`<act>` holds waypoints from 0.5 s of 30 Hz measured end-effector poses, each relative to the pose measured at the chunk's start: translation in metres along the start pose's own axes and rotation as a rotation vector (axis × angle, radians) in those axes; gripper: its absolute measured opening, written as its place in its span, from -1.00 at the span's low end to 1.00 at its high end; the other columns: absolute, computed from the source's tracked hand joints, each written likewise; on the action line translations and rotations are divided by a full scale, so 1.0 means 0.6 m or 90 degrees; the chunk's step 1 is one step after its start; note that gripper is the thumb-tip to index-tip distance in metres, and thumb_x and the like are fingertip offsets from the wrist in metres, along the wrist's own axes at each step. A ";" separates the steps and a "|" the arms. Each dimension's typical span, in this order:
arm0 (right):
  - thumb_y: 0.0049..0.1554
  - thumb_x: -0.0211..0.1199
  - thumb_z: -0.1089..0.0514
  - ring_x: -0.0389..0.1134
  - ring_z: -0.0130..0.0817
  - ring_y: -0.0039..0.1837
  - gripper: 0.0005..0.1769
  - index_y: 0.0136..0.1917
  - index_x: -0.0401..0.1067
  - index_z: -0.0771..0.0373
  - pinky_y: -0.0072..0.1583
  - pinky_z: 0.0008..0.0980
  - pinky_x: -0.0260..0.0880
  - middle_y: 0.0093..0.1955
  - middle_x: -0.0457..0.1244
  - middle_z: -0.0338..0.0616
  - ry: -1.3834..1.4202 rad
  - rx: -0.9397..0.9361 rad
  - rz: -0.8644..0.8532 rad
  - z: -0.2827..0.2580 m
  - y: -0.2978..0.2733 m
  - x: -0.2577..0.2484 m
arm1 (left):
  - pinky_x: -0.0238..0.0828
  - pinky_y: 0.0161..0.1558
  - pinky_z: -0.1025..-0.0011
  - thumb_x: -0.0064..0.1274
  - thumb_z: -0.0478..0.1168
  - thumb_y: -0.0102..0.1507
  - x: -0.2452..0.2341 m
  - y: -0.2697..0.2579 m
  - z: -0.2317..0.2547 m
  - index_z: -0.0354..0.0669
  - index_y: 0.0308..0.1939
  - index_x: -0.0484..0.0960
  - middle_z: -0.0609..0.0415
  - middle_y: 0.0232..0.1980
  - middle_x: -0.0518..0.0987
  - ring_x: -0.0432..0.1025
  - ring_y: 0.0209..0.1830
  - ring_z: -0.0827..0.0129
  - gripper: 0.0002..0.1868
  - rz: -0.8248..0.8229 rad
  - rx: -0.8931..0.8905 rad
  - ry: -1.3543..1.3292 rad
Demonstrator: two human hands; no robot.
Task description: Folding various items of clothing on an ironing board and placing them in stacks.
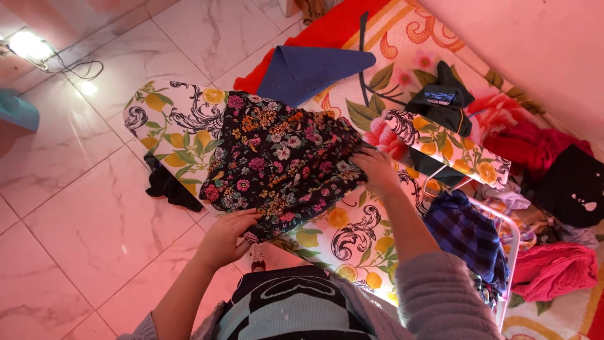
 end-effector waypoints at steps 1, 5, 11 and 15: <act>-0.23 0.61 0.04 0.03 -0.28 0.56 -0.05 0.42 0.33 -0.05 0.49 0.04 -0.03 0.47 0.18 -0.36 -0.004 -0.013 -0.011 0.003 -0.008 -0.005 | 0.38 0.21 0.17 0.15 -0.26 0.04 0.001 -0.001 -0.002 -0.20 0.04 0.60 0.01 0.17 0.63 0.44 0.29 0.09 -0.54 -0.005 -0.008 -0.035; -0.13 0.56 -0.10 0.31 -0.17 0.33 -0.38 0.20 0.51 -0.02 0.32 -0.09 0.27 0.20 0.35 -0.19 0.052 -0.023 -0.043 0.040 -0.068 -0.007 | 0.42 0.17 0.17 0.12 -0.28 0.04 -0.002 -0.005 -0.002 -0.21 0.05 0.62 -0.05 0.14 0.64 0.48 0.22 0.03 -0.54 -0.008 -0.014 -0.089; 0.12 0.31 0.02 0.51 -0.18 0.05 -0.64 0.19 0.52 0.06 0.13 -0.17 0.49 0.02 0.44 -0.06 0.168 0.225 -0.484 0.083 -0.235 0.074 | 0.47 -0.10 0.19 0.13 -0.25 0.04 0.026 -0.037 -0.037 -0.14 -0.03 0.68 -0.07 -0.17 0.67 0.54 -0.13 0.03 -0.61 -0.145 -0.148 -0.165; 0.02 0.47 -0.01 0.43 -0.21 0.01 -0.54 0.16 0.53 0.16 0.06 -0.18 0.47 0.02 0.40 -0.10 0.227 0.118 -0.513 0.065 -0.255 0.042 | 0.46 -0.25 0.31 0.15 -0.19 0.10 0.062 -0.066 -0.060 -0.19 -0.14 0.66 0.00 -0.35 0.62 0.51 -0.34 0.20 -0.72 -0.250 -0.186 -0.294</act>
Point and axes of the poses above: each hand's wrist, its own y-axis towards the middle knuckle, its own x-axis out of the palm, z = x × y, the point moved 9 cm from there along y, towards the middle knuckle
